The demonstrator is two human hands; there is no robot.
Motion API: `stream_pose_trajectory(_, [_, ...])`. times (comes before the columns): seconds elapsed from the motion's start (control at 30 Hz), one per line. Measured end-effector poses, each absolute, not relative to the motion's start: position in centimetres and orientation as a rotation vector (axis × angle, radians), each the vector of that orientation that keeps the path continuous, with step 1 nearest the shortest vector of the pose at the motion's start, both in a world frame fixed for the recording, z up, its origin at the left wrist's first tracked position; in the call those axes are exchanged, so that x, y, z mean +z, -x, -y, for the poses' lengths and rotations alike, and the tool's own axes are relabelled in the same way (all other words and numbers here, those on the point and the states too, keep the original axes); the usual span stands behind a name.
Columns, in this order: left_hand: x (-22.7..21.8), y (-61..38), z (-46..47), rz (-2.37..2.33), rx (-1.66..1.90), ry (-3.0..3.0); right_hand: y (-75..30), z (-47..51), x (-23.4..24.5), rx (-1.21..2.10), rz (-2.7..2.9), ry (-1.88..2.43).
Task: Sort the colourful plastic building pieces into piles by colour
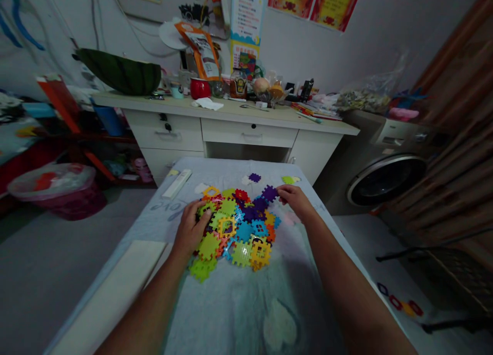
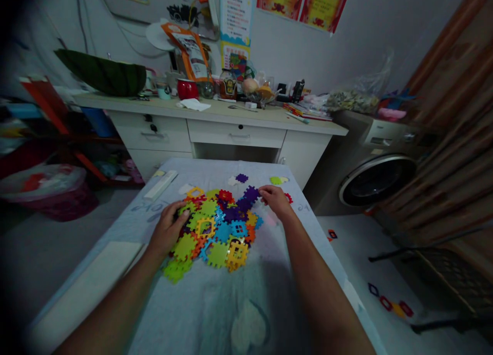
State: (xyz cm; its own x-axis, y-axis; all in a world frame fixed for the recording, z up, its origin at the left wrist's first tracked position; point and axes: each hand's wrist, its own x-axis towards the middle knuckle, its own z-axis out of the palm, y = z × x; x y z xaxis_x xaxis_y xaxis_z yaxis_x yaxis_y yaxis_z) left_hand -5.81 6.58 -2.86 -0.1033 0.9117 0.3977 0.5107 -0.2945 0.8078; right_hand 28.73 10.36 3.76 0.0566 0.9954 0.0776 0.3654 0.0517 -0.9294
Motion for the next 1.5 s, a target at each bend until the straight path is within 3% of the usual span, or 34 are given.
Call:
stream_pose_trajectory(0.13, [-2.7,5.8,-6.5,-1.557,1.38,-1.764,-25.5,-14.5,2.0,0.942,1.051,1.608])
stream_pose_trajectory(0.4, [-2.3,5.6,-6.2,-1.551,1.362,-1.752,-22.6,-20.2,0.9,0.878,0.904,1.759])
stream_pose_trajectory(0.63, [-2.3,5.7,-6.1,-1.544,1.373,-1.733,-22.4,-20.1,0.5,0.813,1.087,1.796])
stream_pose_trajectory(0.93, [-2.1,5.6,-6.0,-1.548,1.377,-1.709,-19.7,-17.7,2.1,0.947,1.712,1.593])
stream_pose_trajectory(1.07, [-2.2,5.6,-6.1,-1.549,1.382,-1.713,-19.0,-17.1,2.5,0.838,1.957,1.566])
stream_pose_trajectory(1.5, [-2.6,5.8,-6.3,-1.544,1.379,-1.75,-26.2,-16.3,2.9,0.69,1.436,1.616])
